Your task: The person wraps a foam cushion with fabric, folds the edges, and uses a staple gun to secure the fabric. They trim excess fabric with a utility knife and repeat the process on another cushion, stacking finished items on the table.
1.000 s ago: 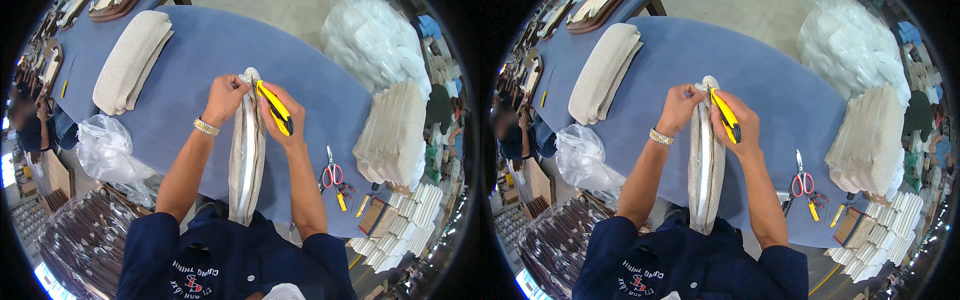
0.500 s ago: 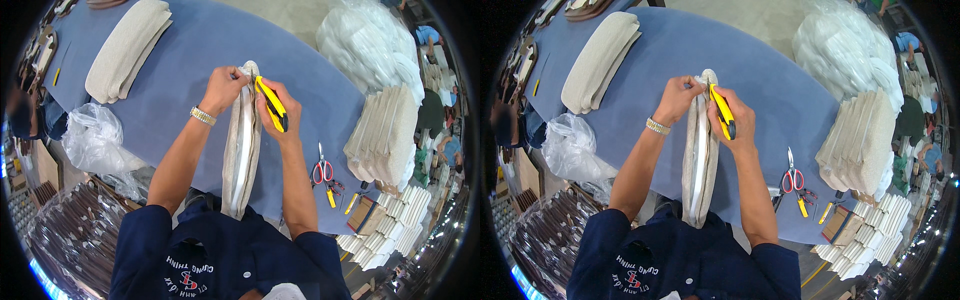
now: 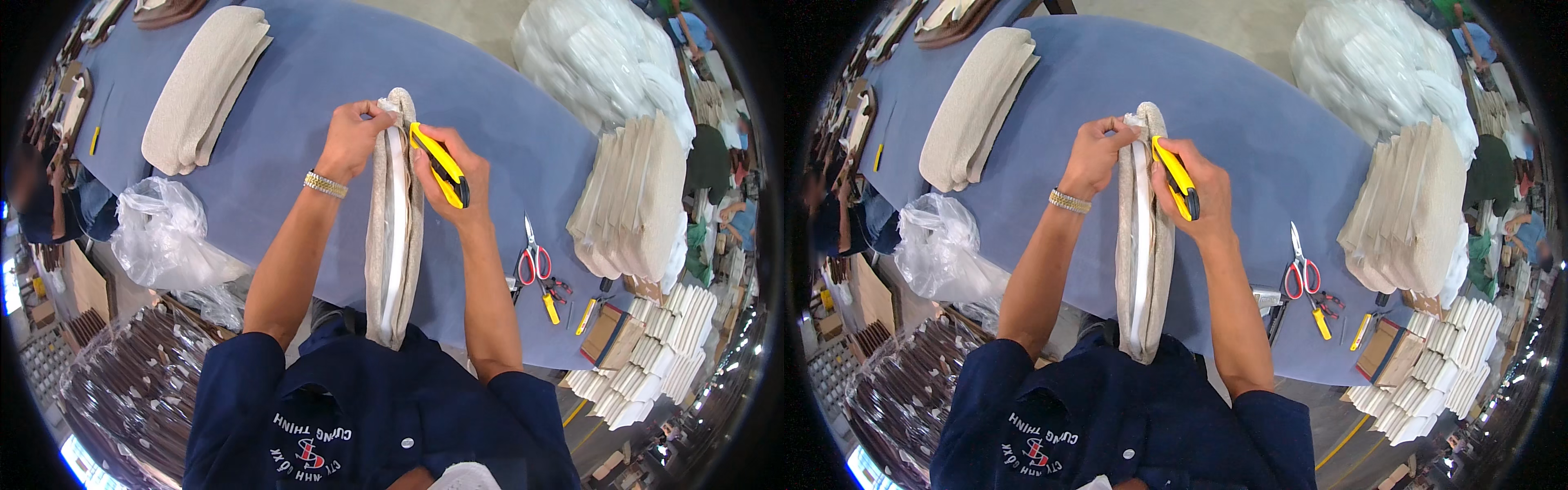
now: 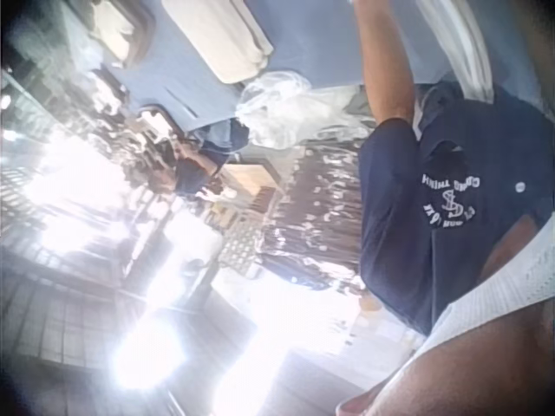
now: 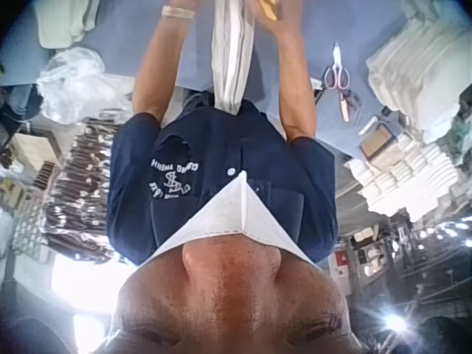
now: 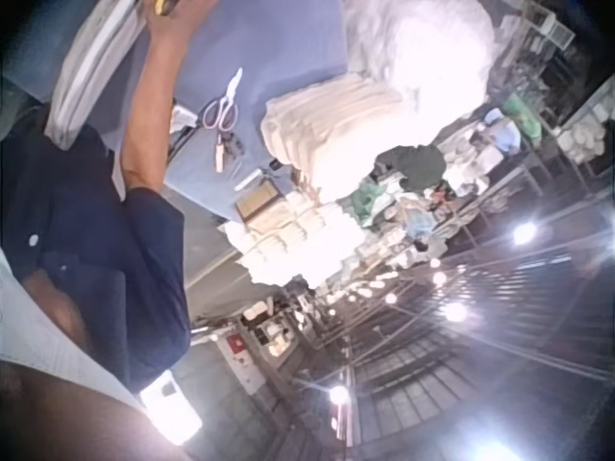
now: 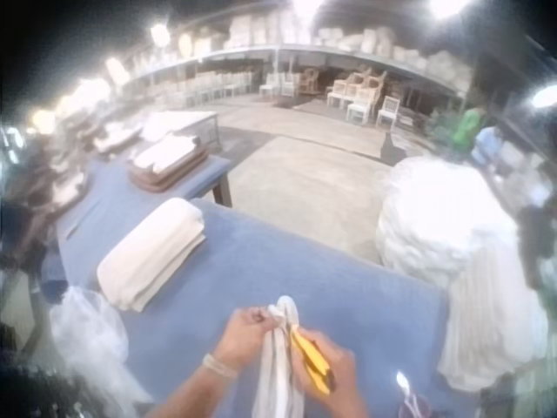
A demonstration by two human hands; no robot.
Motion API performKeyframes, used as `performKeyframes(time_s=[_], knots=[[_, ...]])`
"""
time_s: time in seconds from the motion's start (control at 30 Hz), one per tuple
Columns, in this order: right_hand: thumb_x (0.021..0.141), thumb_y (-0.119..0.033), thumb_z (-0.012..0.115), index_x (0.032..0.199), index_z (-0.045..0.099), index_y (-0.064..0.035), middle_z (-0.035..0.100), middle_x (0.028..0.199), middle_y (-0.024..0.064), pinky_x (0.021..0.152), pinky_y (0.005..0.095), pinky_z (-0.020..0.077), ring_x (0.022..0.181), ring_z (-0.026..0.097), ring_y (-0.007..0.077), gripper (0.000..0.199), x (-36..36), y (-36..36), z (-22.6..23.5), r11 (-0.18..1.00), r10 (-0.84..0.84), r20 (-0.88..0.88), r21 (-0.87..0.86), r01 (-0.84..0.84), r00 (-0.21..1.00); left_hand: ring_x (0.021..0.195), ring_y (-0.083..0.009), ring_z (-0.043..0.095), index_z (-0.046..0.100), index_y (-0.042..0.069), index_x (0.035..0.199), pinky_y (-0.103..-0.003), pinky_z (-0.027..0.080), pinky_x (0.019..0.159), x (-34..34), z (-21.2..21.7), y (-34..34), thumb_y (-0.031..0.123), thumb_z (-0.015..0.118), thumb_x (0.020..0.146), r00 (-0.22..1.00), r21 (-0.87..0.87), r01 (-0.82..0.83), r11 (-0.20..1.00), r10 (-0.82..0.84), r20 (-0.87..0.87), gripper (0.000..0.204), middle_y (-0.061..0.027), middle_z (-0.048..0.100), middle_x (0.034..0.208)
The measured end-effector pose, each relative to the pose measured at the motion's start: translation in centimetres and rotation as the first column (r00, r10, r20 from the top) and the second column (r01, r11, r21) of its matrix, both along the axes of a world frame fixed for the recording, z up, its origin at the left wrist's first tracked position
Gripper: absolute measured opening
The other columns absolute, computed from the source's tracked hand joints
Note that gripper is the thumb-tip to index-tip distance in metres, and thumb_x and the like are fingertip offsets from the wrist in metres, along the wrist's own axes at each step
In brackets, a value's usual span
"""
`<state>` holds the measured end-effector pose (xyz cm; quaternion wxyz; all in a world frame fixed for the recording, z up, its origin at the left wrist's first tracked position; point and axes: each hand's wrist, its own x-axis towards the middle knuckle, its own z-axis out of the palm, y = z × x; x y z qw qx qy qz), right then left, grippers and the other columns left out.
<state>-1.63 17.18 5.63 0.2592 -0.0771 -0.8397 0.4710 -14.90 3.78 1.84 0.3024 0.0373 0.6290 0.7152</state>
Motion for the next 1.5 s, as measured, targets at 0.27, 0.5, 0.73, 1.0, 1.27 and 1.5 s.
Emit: performKeyframes(time_s=[0.27,0.5,0.73,1.0,1.27,1.5], knots=[[0.09,-0.009,0.072,0.115,0.071,-0.0066,0.075,0.087,0.0069,0.067,0.0265,0.0533,0.071,0.07,0.0136,0.025,3.2,-0.6,0.2,1.0,0.005,0.097,-0.008,-0.004,0.995,0.122,-0.0218,0.058,0.065,-0.001,0.082,-0.035,0.051,0.098,0.3,0.4,-0.1,0.001,0.072,0.09,0.991,0.263,-0.081,0.961,0.05,0.121,0.011,-0.0212,0.05,0.148],[0.089,-0.009,0.071,0.112,0.069,-0.0065,0.072,0.081,0.0104,0.062,0.0338,0.0534,0.066,0.07,0.0255,0.023,7.8,-2.0,1.1,0.998,-0.05,0.093,-0.025,0.052,0.994,0.127,-0.0229,0.054,0.066,-0.005,0.093,-0.039,0.051,0.101,0.0,1.1,0.5,0.0,0.072,0.09,0.98,0.328,-0.095,0.94,0.031,0.197,0.009,-0.0196,0.051,0.147],[0.09,-0.008,0.071,0.117,0.07,-0.0041,0.077,0.097,0.0117,0.07,0.0269,0.0551,0.076,0.073,0.0164,0.028,14.4,-4.0,1.3,0.996,-0.068,0.192,-0.04,0.077,0.979,0.126,-0.0231,0.054,0.065,-0.01,0.105,-0.04,0.049,0.105,0.4,3.2,1.5,0.003,0.074,0.089,0.99,0.325,-0.087,0.942,0.046,0.133,0.022,-0.0197,0.053,0.146],[0.088,-0.007,0.072,0.116,0.071,-0.0041,0.077,0.098,0.0134,0.071,0.0305,0.0573,0.079,0.075,0.0233,0.028,20.2,-6.8,1.5,0.995,-0.093,0.195,-0.024,0.1,0.976,0.138,-0.0221,0.049,0.072,-0.006,0.109,-0.034,0.028,0.119,1.0,7.5,3.7,0.014,0.075,0.091,0.988,0.293,0.144,0.945,-0.119,-0.101,0.027,-0.0221,0.057,0.149],[0.085,-0.002,0.075,0.115,0.071,-0.004,0.076,0.099,0.0135,0.071,0.0319,0.0585,0.08,0.076,0.0255,0.03,25.1,-8.1,1.4,0.987,-0.107,0.21,-0.095,0.129,0.972,0.131,-0.0235,0.053,0.071,-0.002,0.087,-0.034,0.032,0.114,3.6,12.5,6.4,0.011,0.071,0.091,0.875,0.27,0.254,0.929,-0.102,-0.474,0.013,-0.0233,0.057,0.148],[0.084,0.0,0.075,0.113,0.07,-0.0034,0.076,0.1,0.013,0.07,0.0323,0.0588,0.079,0.076,0.0255,0.029,28.3,-8.7,1.9,0.992,-0.072,0.227,-0.085,0.094,0.971,0.134,-0.0236,0.048,0.072,0.001,0.089,-0.04,0.03,0.114,4.5,15.5,6.5,0.012,0.071,0.091,0.848,0.317,0.324,0.891,-0.126,-0.514,0.011,-0.0206,0.053,0.153]])
